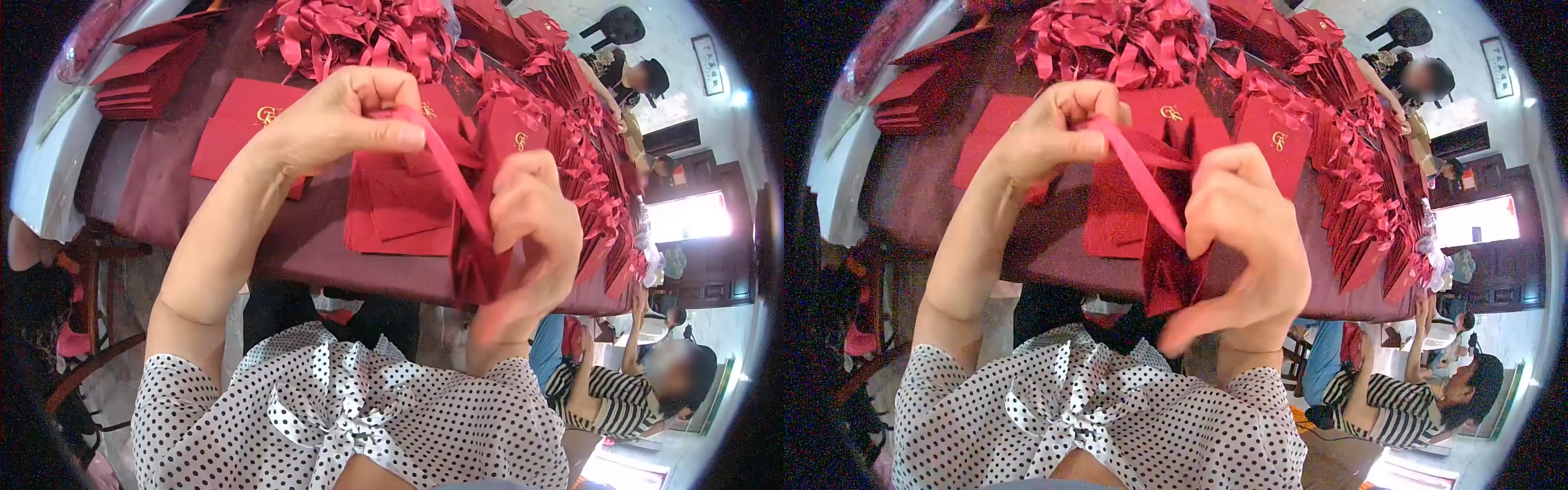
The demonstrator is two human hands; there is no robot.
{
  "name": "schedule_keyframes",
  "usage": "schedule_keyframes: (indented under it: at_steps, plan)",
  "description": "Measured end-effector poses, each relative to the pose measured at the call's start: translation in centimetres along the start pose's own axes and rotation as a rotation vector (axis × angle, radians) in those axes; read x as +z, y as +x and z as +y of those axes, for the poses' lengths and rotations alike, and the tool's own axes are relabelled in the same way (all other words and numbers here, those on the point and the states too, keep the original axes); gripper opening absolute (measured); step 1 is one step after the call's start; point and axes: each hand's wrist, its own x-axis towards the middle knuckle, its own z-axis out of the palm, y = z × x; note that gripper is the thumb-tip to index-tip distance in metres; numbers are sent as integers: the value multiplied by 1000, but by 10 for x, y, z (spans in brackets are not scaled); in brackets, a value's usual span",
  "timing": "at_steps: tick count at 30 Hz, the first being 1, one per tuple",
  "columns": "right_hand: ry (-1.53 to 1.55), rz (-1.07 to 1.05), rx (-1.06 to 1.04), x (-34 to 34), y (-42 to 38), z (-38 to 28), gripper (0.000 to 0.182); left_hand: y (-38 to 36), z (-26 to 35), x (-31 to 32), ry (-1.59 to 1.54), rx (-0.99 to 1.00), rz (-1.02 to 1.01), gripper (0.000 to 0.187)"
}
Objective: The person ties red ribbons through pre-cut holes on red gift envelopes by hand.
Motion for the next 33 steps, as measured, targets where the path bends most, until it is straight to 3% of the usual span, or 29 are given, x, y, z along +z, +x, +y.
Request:
schedule_keyframes:
  at_steps: [3,6,9,11,12,14,16,17,19,20,22,25,26,29,30,33]
  plan:
    - [-133,46,-58,-10,-3,-19,38,-1,3,0,-51,60,-117,27]
    - [-156,212,-86,-22,2,-19,32,0,-4,5,-240,6,-96,21]
    - [90,83,117,-42,8,6,28,6,-12,9,-519,107,-11,16]
    - [82,-5,223,-50,14,33,19,9,-10,1,-595,131,16,19]
    - [87,-44,237,-50,16,42,15,10,-9,-5,-616,152,-53,28]
    - [92,-70,318,-52,13,47,11,11,-11,-1,-582,183,-4,36]
    - [138,-58,601,-52,15,45,16,12,-12,-3,-546,214,-21,61]
    - [155,-95,562,-55,13,51,19,12,-13,-2,-543,218,-20,61]
    - [95,-102,528,-56,18,50,16,12,-11,10,-214,321,55,71]
    - [35,-108,498,-57,20,49,14,11,-10,14,-194,329,74,73]
    - [-10,-111,494,-58,26,49,12,13,-16,15,157,389,170,70]
    - [-40,-69,477,-53,36,30,9,16,-24,11,959,918,339,51]
    - [-70,-76,439,-51,38,20,9,12,-26,13,1058,919,406,41]
    - [-114,-163,312,-44,44,-5,8,-1,-8,30,1286,996,614,36]
    - [-93,-229,268,-44,47,-6,8,-3,-6,31,1322,1002,611,35]
    - [69,-272,413,-42,60,37,11,4,-4,22,1375,940,543,29]
